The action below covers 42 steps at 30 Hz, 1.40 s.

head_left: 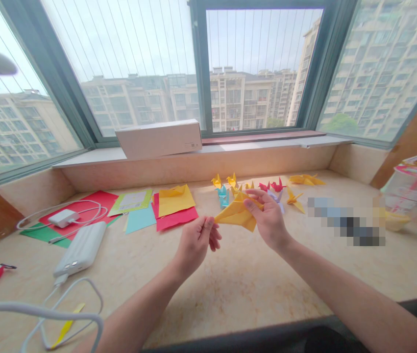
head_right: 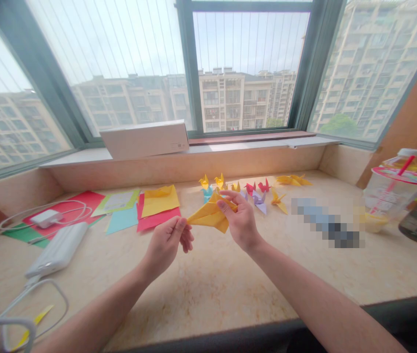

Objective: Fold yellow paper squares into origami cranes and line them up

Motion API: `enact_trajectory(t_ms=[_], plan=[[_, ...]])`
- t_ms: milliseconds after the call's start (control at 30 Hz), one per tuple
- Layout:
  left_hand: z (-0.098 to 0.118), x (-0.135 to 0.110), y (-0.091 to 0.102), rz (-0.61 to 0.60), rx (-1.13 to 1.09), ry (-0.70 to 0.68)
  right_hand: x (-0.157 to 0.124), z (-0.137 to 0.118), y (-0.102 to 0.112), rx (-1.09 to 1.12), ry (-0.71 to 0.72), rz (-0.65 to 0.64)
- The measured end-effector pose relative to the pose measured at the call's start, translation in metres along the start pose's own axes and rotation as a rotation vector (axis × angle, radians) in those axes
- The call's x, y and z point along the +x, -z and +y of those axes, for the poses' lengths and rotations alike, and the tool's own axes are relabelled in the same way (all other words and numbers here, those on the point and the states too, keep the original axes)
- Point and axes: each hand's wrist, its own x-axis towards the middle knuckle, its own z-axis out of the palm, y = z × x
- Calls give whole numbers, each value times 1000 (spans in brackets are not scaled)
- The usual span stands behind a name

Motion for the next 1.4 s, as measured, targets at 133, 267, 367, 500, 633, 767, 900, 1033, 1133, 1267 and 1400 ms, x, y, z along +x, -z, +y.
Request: enact_trajectory(t_ms=[133,267,367,500,633,767,900,1033,1133,1267,1400], plan=[[2,-1,-2,10,-13,24,1,-1,1,-28,-1,13],[2,4,4,99,-38,25,3,-1,3,-1,-9,12],[4,6,10,104,-106,65,0,1,1,-22,-29,-86],[10,1,6,-167,-116,184,-13,8,-6,-108,-29,-228],[12,-6,-3,-397,-163,255,-23,12,-10,-174,-1,-270],[5,-5,-4,-418,-173,253,-21,8,-10,-184,-11,-244],[1,-1,-2,-364,-177,233,-14,2,-7,-61,-88,-281],[6,1,-1,-263,-162,192,-9,-5,-5,-89,-130,-333],[9,0,-1,-263,-143,176,-10,-9,-5,-120,-118,-310],[6,1,-1,-319,-147,164,-10,-9,-5,-143,-116,-221],[4,1,-1,-342,-144,158,-9,-4,-3,-155,-109,-201]])
